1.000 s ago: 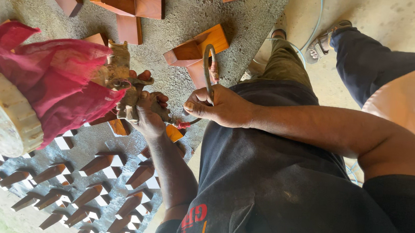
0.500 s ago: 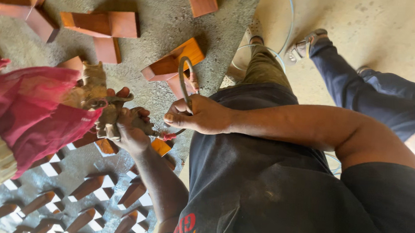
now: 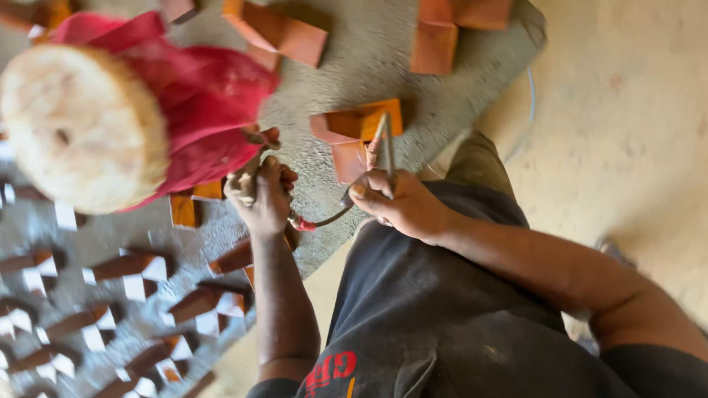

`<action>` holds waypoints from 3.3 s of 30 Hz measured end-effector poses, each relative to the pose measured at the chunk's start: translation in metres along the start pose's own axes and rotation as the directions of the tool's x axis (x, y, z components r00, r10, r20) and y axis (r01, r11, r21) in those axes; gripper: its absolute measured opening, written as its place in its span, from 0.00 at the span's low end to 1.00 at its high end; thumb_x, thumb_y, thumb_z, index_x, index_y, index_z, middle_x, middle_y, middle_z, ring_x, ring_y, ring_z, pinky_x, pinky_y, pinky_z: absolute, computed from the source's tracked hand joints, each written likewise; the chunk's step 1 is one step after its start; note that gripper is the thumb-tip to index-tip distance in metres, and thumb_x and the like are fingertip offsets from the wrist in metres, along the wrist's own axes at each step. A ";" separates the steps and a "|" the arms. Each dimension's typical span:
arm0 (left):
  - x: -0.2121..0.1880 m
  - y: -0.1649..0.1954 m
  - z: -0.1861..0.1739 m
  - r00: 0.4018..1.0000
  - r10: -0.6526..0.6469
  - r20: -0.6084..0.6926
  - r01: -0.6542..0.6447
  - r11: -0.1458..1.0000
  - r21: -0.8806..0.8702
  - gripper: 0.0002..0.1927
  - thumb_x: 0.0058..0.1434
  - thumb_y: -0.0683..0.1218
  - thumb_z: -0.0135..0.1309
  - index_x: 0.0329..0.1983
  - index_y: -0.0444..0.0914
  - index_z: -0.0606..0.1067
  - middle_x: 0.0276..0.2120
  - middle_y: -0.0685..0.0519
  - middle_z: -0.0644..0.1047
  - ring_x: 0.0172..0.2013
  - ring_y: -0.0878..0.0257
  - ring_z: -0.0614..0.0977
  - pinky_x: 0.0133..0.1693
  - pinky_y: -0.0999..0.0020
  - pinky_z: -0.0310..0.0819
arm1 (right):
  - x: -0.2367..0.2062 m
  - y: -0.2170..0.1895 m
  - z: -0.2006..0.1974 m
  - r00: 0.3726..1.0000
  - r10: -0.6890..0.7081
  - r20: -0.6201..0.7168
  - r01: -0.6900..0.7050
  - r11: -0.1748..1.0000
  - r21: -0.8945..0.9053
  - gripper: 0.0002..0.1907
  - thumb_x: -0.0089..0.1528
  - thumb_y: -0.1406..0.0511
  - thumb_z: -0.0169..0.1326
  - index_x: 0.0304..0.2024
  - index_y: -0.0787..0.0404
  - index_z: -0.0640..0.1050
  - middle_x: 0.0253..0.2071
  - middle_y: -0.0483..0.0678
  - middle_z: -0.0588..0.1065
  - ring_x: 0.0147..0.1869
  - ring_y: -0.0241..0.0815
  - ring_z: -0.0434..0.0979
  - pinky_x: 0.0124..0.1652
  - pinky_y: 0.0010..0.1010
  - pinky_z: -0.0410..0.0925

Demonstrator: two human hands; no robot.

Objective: The person uses a spray gun to apply a finish to multiple small wooden pieces arranged on a table. They move the spray gun systematically across the pieces, covering them with a fine mist.

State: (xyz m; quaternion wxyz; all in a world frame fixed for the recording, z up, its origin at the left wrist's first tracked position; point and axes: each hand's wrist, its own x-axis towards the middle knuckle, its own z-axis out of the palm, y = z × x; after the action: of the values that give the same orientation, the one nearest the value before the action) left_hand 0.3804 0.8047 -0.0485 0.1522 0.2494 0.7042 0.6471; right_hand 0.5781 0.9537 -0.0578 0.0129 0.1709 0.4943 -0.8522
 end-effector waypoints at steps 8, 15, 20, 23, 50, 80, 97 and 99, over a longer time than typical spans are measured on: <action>0.029 0.050 0.008 0.964 0.085 -0.253 0.011 0.935 0.354 0.06 0.69 0.41 0.52 0.39 0.32 0.74 0.26 0.51 0.78 0.24 0.65 0.81 0.27 0.71 0.75 | 0.030 -0.051 -0.051 0.960 0.169 0.224 -0.159 0.985 -0.062 0.17 0.70 0.55 0.49 0.45 0.60 0.79 0.22 0.34 0.61 0.24 0.25 0.58 0.26 0.21 0.57; 0.071 0.099 0.037 0.878 0.110 -0.466 0.106 0.904 0.413 0.07 0.69 0.42 0.53 0.42 0.32 0.74 0.28 0.51 0.79 0.23 0.66 0.80 0.26 0.70 0.75 | 0.044 -0.092 -0.116 0.916 0.255 0.309 -0.228 0.966 -0.122 0.15 0.70 0.55 0.49 0.39 0.58 0.78 0.22 0.36 0.63 0.23 0.26 0.60 0.26 0.22 0.59; 0.103 0.117 0.038 0.851 0.143 -0.506 0.137 0.868 0.476 0.08 0.71 0.43 0.55 0.46 0.32 0.75 0.26 0.50 0.78 0.24 0.66 0.79 0.25 0.70 0.73 | 0.051 -0.089 -0.128 0.857 0.287 0.428 -0.280 0.957 -0.082 0.13 0.69 0.56 0.52 0.36 0.57 0.76 0.23 0.36 0.66 0.24 0.26 0.63 0.26 0.22 0.60; 0.137 0.112 0.022 0.853 0.225 -0.470 0.143 0.766 0.626 0.12 0.69 0.45 0.54 0.49 0.32 0.76 0.29 0.48 0.81 0.26 0.63 0.83 0.29 0.68 0.77 | 0.059 -0.083 -0.132 0.836 0.277 0.473 -0.302 0.953 -0.023 0.17 0.73 0.55 0.52 0.33 0.57 0.72 0.23 0.35 0.63 0.24 0.25 0.60 0.25 0.21 0.59; 0.343 0.047 -0.077 0.895 0.120 -0.429 0.248 0.666 0.704 0.13 0.57 0.52 0.54 0.37 0.39 0.80 0.33 0.38 0.82 0.34 0.41 0.84 0.36 0.48 0.78 | 0.108 -0.078 -0.105 0.961 0.268 0.073 -0.273 0.960 0.067 0.13 0.71 0.57 0.49 0.35 0.57 0.70 0.22 0.38 0.62 0.22 0.29 0.57 0.26 0.24 0.56; 0.262 0.004 -0.143 0.751 0.137 -0.646 0.274 0.825 0.494 0.14 0.65 0.50 0.54 0.37 0.33 0.79 0.28 0.46 0.84 0.26 0.61 0.86 0.33 0.61 0.80 | 0.125 -0.091 -0.096 0.927 0.356 0.121 -0.353 0.935 -0.040 0.20 0.69 0.52 0.49 0.42 0.64 0.73 0.22 0.38 0.61 0.22 0.29 0.56 0.26 0.24 0.55; 0.227 -0.020 -0.151 0.753 -0.050 -0.656 0.287 0.922 0.259 0.14 0.68 0.49 0.50 0.34 0.33 0.77 0.24 0.53 0.81 0.22 0.69 0.82 0.25 0.70 0.79 | 0.126 -0.092 -0.086 0.932 0.345 0.107 -0.339 0.938 -0.070 0.20 0.69 0.54 0.50 0.44 0.67 0.74 0.21 0.39 0.61 0.22 0.29 0.57 0.26 0.24 0.57; 0.231 -0.021 -0.152 0.769 0.014 -0.639 0.211 0.938 0.275 0.14 0.70 0.48 0.48 0.37 0.34 0.77 0.26 0.53 0.81 0.22 0.68 0.81 0.24 0.70 0.81 | 0.125 -0.093 -0.086 0.934 0.341 0.104 -0.336 0.940 -0.068 0.19 0.69 0.55 0.50 0.44 0.67 0.74 0.21 0.39 0.61 0.22 0.29 0.57 0.26 0.24 0.57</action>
State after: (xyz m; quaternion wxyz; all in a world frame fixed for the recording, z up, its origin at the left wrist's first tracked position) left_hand 0.1041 0.8034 -0.0267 -0.1027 0.0017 0.8246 0.5563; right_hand 0.4668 1.0923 -0.0568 0.1917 0.2043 0.4766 -0.8333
